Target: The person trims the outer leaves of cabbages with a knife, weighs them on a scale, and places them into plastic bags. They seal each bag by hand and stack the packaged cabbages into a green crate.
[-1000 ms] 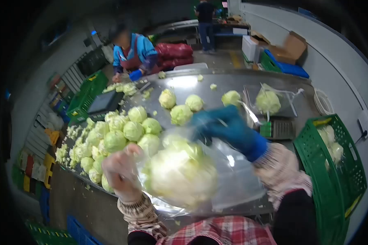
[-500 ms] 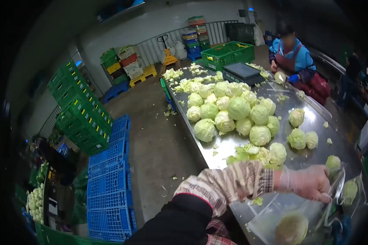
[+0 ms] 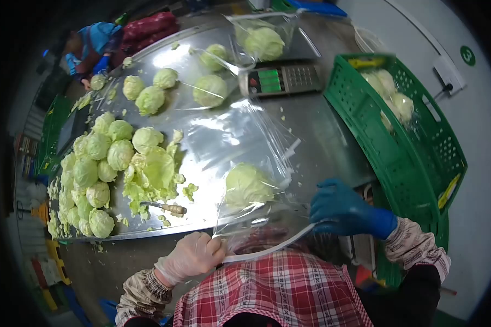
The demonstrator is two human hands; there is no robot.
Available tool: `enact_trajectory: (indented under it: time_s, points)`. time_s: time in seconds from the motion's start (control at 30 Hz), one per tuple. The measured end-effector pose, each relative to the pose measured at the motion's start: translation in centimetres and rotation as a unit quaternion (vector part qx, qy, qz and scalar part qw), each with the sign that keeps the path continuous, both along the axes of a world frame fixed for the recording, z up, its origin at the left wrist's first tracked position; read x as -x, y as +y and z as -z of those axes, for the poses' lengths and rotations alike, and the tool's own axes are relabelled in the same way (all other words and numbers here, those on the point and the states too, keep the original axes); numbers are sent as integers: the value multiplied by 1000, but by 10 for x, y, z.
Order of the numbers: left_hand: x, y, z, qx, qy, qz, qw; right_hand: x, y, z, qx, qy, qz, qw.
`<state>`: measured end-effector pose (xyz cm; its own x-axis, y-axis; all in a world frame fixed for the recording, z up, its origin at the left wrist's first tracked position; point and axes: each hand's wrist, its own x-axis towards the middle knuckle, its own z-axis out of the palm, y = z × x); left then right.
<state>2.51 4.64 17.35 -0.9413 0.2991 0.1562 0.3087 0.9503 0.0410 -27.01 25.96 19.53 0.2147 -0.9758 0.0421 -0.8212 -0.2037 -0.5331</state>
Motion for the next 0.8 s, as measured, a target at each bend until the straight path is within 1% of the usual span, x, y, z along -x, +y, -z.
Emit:
enact_trajectory:
  time_s: [0.03, 0.07, 0.1, 0.13, 0.17, 0.2, 0.23, 0.27, 0.3, 0.37, 0.43, 0.47, 0.5, 0.57, 0.63, 0.7, 0.73, 0.8]
  points:
    - [-3, 4, 3, -11, -7, 10, 1000, 1, 5, 2, -5, -6, 9, 1000]
    - [-4, 6, 5, -15, -9, 18, 1000, 3, 9, 3, -16, -97, 134, 986]
    - [-7, 8, 7, -28, -7, 16, 999, 2, 15, 4, -28, -186, 255, 948]
    - [-8, 10, 9, -40, -6, 12, 999, -10, 7, 7, 40, -163, 251, 953]
    - [-8, 10, 12, -42, -8, 16, 999, -21, 0, 11, 39, -165, 255, 952]
    - [-9, 11, 14, -54, 3, 19, 998, -34, -3, 16, -87, -194, 270, 939]
    - [-11, 13, 15, -66, 13, 21, 998, -41, -2, 20, -212, -220, 279, 910]
    - [-13, 15, 13, -68, 9, 22, 997, -41, 3, 25, -256, -258, 269, 892]
    - [-15, 16, 10, -87, -5, 8, 996, -37, 7, 24, -260, -260, 268, 891]
    - [-19, 21, 11, -115, -24, -10, 993, -23, 16, 15, -158, -222, 325, 906]
    - [-20, 21, 14, -137, 45, -63, 988, -4, 16, -15, -189, -126, 364, 903]
    - [-22, 21, 20, -139, 46, -75, 986, -4, 8, -28, -76, -72, 344, 933]
    - [-19, 23, 22, -152, 90, -93, 980, -11, -2, -39, 40, -19, 320, 946]
    - [-12, 26, 20, -172, 131, -117, 969, -39, -33, -50, 61, -94, 206, 972]
    - [-10, 28, 22, -176, 152, -121, 965, -69, -67, -35, 100, -124, 44, 986]
    - [-11, 28, 26, -184, 176, -125, 959, -92, -89, -23, -11, -111, -38, 993]
    - [-12, 27, 27, -187, 176, -122, 959, -99, -96, -12, -11, -108, -40, 993]
    - [-12, 26, 27, -189, 179, -122, 958, -107, -107, 4, -98, -79, -93, 988]
